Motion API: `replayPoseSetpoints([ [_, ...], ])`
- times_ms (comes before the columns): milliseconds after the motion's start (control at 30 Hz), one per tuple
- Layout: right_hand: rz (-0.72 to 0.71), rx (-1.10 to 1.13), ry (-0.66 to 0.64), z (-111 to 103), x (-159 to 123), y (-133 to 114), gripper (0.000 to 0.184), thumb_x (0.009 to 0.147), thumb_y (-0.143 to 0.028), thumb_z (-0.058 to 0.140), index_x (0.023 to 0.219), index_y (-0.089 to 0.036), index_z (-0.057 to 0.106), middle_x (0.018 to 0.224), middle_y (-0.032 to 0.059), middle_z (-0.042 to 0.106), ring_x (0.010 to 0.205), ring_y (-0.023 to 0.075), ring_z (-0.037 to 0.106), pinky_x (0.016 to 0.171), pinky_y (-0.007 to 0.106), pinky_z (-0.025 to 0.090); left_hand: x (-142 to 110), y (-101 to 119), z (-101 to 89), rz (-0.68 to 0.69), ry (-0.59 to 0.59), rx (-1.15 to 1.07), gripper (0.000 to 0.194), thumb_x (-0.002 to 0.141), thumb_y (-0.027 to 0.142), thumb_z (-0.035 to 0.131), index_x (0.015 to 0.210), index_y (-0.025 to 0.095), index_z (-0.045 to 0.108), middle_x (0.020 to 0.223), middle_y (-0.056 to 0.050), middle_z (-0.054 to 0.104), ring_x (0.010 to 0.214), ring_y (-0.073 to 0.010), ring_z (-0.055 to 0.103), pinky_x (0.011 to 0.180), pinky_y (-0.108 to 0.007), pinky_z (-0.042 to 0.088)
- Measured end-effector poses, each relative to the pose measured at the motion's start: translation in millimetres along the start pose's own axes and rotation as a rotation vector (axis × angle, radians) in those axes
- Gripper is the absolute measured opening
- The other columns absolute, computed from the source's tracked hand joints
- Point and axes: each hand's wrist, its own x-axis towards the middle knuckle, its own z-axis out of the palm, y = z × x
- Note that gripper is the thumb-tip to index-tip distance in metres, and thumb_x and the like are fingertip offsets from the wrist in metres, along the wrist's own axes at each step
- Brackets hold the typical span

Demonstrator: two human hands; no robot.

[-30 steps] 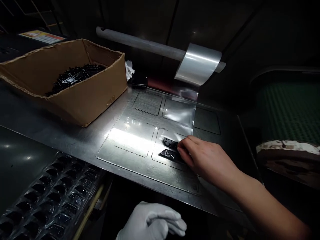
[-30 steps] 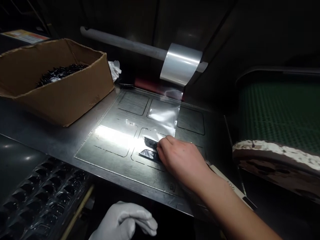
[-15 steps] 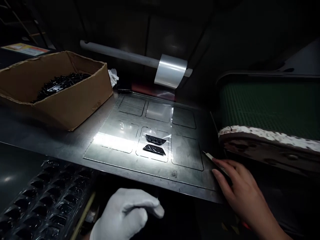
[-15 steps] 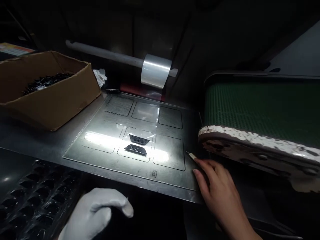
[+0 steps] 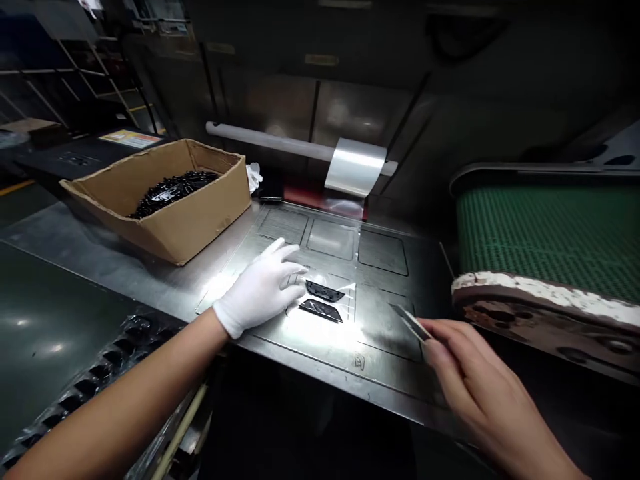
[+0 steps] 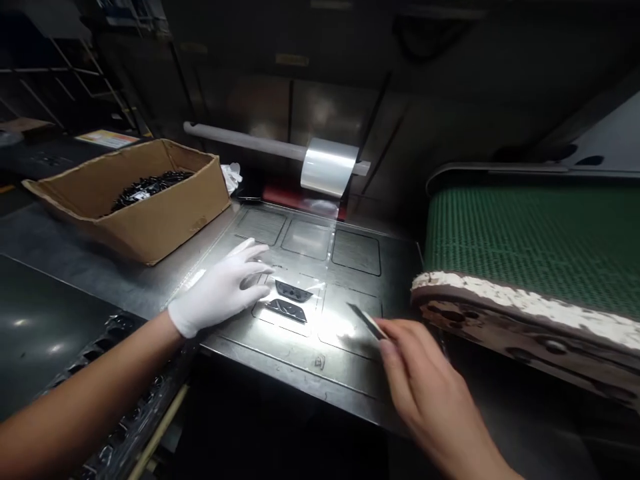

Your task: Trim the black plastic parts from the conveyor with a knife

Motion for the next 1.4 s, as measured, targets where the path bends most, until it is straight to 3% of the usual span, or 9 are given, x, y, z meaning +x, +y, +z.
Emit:
replayPoseSetpoints([
  [67,-0.166,0.055,-0.100,3,26,-21,0.033,0.110,-0.034,0.050,0.141,-0.030,0.059,0.130,0.0067,0.067,0.110,0.0206,0.071,0.087,0.031,0.058,6,-9,5.4,0.013,-0.080,0.030,0.028,0.092,0.018,0.070,0.118,0.021,0.080,0.158,-0.010,0.056,0.160,-0.0417,0.031,0.127,-0.061,0.039],
  [167,-0.322,0.032,-0.232,13,64,-43,0.039,0.111,-0.024,0.047,0.149,-0.031,0.056,0.125,0.0053,0.069,0.100,0.0182,0.073,0.081,0.030,0.059,7,-15,10.8,0.078,-0.110,0.056,0.027,0.092,0.017,0.071,0.116,0.023,0.080,0.152,-0.007,0.060,0.156,-0.0402,0.038,0.128,-0.058,0.038],
  [367,-0.404,-0.132,-0.405,36,113,-68,0.042,0.106,-0.021,0.055,0.145,-0.032,0.062,0.110,0.0020,0.073,0.079,0.0200,0.074,0.060,0.032,0.052,7,-15,7.2,0.117,-0.120,0.086,0.015,0.096,0.021,0.069,0.110,0.023,0.075,0.144,-0.006,0.062,0.147,-0.0363,0.047,0.126,-0.054,0.041],
  [567,-0.419,-0.186,-0.446,37,123,-70,0.041,0.102,-0.021,0.062,0.141,-0.036,0.065,0.102,-0.0009,0.072,0.076,0.0185,0.070,0.054,0.029,0.041,9,-13,4.2,0.101,-0.144,0.080,0.014,0.097,0.023,0.069,0.110,0.026,0.073,0.139,-0.005,0.062,0.144,-0.0347,0.046,0.118,-0.051,0.049],
  [800,-0.438,-0.257,-0.429,12,99,-40,0.044,0.103,-0.019,0.053,0.142,-0.032,0.067,0.100,0.0019,0.071,0.073,0.0180,0.068,0.054,0.030,0.041,7,-14,6.2,0.093,-0.140,0.086,0.021,0.095,0.020,0.070,0.114,0.027,0.075,0.145,-0.004,0.061,0.146,-0.0345,0.045,0.122,-0.053,0.046],
  [967,-0.423,-0.315,-0.326,-10,67,-13,0.041,0.103,-0.021,0.046,0.133,-0.031,0.073,0.090,0.0027,0.070,0.063,0.0174,0.064,0.048,0.030,0.037,6,-15,7.4,0.055,-0.159,0.083,0.027,0.094,0.024,0.071,0.120,0.028,0.076,0.150,-0.003,0.061,0.152,-0.0382,0.041,0.124,-0.057,0.044],
  [1133,-0.346,-0.390,-0.238,-26,29,11,0.039,0.106,-0.024,0.044,0.131,-0.030,0.073,0.096,0.0018,0.072,0.067,0.0171,0.067,0.048,0.031,0.040,4,-14,6.7,0.092,-0.130,0.061,0.027,0.093,0.022,0.073,0.120,0.025,0.076,0.150,-0.006,0.059,0.150,-0.0339,0.044,0.124,-0.053,0.044],
  [1267,-0.189,-0.397,-0.137,-12,-1,25,0.038,0.109,-0.028,0.046,0.141,-0.031,0.067,0.112,0.0028,0.073,0.081,0.0192,0.072,0.054,0.031,0.047,2,3,3.2,0.226,-0.027,0.043,0.016,0.095,0.019,0.071,0.110,0.022,0.076,0.129,-0.008,0.068,0.132,-0.0284,0.057,0.116,-0.047,0.048],
  [1400,-0.078,-0.289,0.037,21,-17,32,0.043,0.106,-0.019,0.048,0.144,-0.021,0.066,0.117,0.0100,0.071,0.098,0.0264,0.069,0.075,0.038,0.057,2,28,8.8,0.411,-0.206,0.268,0.017,0.099,0.015,0.063,0.105,0.022,0.077,0.098,-0.006,0.074,0.098,-0.0264,0.064,0.092,-0.044,0.053],
])
